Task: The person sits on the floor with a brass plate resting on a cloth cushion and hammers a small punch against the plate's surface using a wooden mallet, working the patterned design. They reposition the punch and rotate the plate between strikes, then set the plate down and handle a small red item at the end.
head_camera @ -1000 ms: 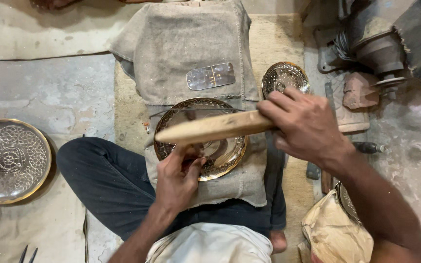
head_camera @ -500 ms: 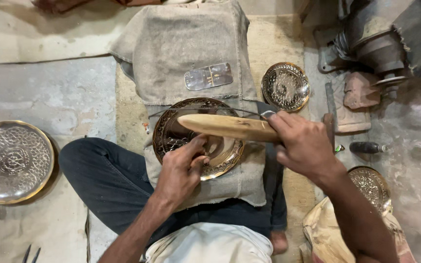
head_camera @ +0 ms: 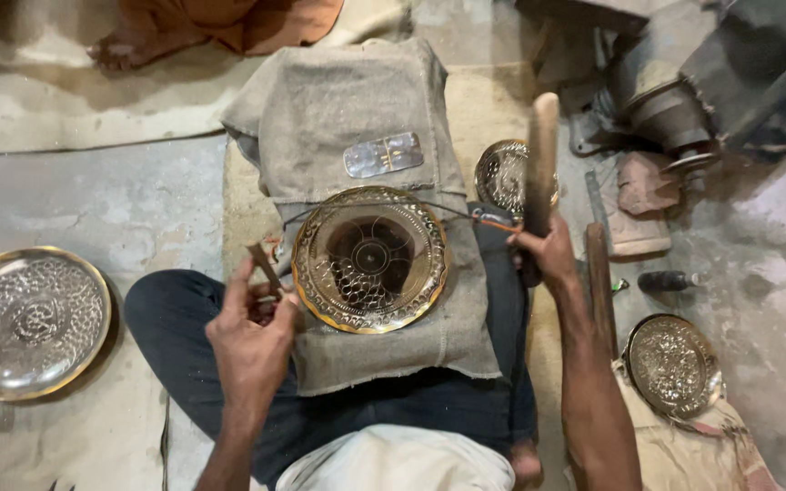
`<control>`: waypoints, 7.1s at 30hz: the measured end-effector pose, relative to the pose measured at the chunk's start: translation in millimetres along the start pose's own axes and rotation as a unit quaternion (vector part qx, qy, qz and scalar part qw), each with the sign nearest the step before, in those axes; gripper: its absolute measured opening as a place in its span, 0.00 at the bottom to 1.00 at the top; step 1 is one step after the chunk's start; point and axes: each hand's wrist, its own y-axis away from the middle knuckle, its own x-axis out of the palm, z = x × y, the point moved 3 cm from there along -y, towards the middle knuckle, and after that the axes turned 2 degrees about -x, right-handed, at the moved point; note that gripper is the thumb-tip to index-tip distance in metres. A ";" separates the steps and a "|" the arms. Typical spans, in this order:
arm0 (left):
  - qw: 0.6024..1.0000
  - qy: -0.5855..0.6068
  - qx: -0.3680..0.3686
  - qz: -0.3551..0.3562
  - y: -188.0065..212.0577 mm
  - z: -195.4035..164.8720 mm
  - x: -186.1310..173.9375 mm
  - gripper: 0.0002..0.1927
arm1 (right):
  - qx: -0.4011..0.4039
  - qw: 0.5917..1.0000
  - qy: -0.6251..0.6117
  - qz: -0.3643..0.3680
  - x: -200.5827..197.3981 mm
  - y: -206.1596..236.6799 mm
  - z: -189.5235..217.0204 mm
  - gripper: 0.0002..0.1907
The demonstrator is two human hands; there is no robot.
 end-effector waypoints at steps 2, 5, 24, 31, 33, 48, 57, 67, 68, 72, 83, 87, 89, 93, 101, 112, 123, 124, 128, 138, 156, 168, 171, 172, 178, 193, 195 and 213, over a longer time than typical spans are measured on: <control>1.000 -0.017 0.005 0.014 0.9 0.6 2.2 0.32 | 0.014 0.998 0.036 -0.055 -12.6 -10.7 1.6 0.13; 0.999 -0.023 -0.030 0.019 -0.5 4.2 4.3 0.29 | 0.112 0.988 0.088 -0.058 -8.1 -19.4 -7.7 0.14; 0.999 -0.037 -0.010 0.034 -32.9 12.4 7.9 0.32 | 0.009 0.988 0.154 -0.020 -30.0 -23.1 -26.1 0.22; 0.992 -0.004 0.021 0.125 -89.5 0.2 -7.8 0.34 | -0.041 0.980 0.052 0.186 31.1 -24.7 10.4 0.26; 0.984 0.001 0.012 0.176 -108.0 -9.3 -8.1 0.35 | -0.043 0.985 0.058 0.158 33.7 -27.9 34.4 0.23; 0.910 -0.118 0.009 0.398 -159.8 -16.6 -20.7 0.37 | -0.120 0.959 0.192 0.169 110.3 -17.6 141.0 0.22; 0.941 -0.070 0.123 0.306 -145.3 -16.4 2.8 0.29 | -0.059 0.962 0.258 0.064 41.7 -40.6 27.9 0.17; 0.948 -0.082 0.057 0.302 -150.1 -19.0 11.9 0.30 | 0.019 0.964 0.266 0.021 20.5 -19.4 -21.8 0.30; 0.948 -0.083 0.056 0.303 -152.1 -18.6 12.5 0.31 | 0.044 0.967 0.249 0.016 17.3 -19.3 -28.9 0.32; 0.944 -0.048 0.056 0.323 -151.1 -16.0 10.0 0.32 | 0.022 0.987 0.159 0.021 15.1 -14.7 -43.6 0.30; 0.977 -0.048 0.065 0.199 -96.1 -5.9 -17.4 0.31 | 0.034 0.993 0.116 0.002 27.7 -27.5 -48.3 0.23; 0.983 -0.046 0.038 0.172 -91.4 0.2 -15.9 0.30 | 0.076 0.993 0.081 0.032 25.9 -39.6 -57.4 0.24; 0.984 -0.051 0.032 0.169 -93.0 2.5 -14.6 0.31 | 0.107 0.993 -0.015 0.038 27.8 -37.9 -59.4 0.24; 0.982 -0.072 0.041 0.171 -96.3 6.5 -15.2 0.31 | 0.157 0.986 -0.053 0.033 27.6 -20.8 -66.7 0.23; 0.978 -0.099 0.034 0.179 -101.7 11.4 -8.1 0.31 | 0.204 0.967 -0.138 -0.066 22.4 -1.1 -74.6 0.08; 0.979 -0.062 0.039 0.190 -100.0 7.3 -8.6 0.29 | 0.175 0.971 -0.161 0.032 29.6 -10.6 -64.6 0.15; 0.977 0.079 0.140 0.138 -83.0 4.8 -10.7 0.23 | 0.084 0.976 0.119 -0.163 21.9 11.4 -75.5 0.20; 0.971 0.083 0.147 0.169 -82.1 3.7 -7.5 0.21 | 0.053 0.978 0.109 -0.171 26.5 15.6 -67.1 0.22; 0.924 -0.047 0.089 0.368 -80.6 4.1 22.6 0.22 | 0.063 0.982 0.109 -0.141 51.1 60.1 -28.1 0.26; 0.777 -0.200 0.304 0.513 -93.1 -23.2 65.2 0.28 | 0.083 0.990 -0.091 -0.065 147.5 189.1 -21.6 0.30; 0.706 -0.302 0.290 0.571 -87.2 -25.8 80.2 0.35 | -0.058 0.998 0.004 0.010 148.1 200.7 -30.9 0.17; 0.978 0.043 0.127 0.160 -87.7 5.5 -1.0 0.27 | 0.015 0.992 0.073 -0.100 117.6 152.6 8.6 0.23; 0.993 -0.068 0.085 0.049 -59.8 18.5 -17.8 0.29 | -0.100 0.980 0.159 -0.073 125.6 121.7 37.7 0.23; 0.993 -0.089 0.050 0.052 -54.2 23.7 -16.8 0.29 | -0.099 0.980 0.162 -0.056 129.0 111.2 43.5 0.23; 0.994 -0.103 0.001 0.040 -41.2 36.5 -9.8 0.29 | -0.043 0.980 0.192 -0.015 135.9 78.7 61.8 0.22; 0.955 0.013 0.206 0.215 -74.7 3.2 10.4 0.19 | -0.104 0.973 0.204 -0.038 97.8 87.8 26.1 0.26; 0.922 0.051 0.180 0.338 -64.6 -0.2 31.1 0.20 | -0.152 0.951 0.262 -0.056 86.6 91.7 16.3 0.28; 0.721 -0.206 0.331 0.573 -56.3 -38.1 108.7 0.39 | -0.225 0.926 0.267 -0.146 41.5 135.4 -50.4 0.21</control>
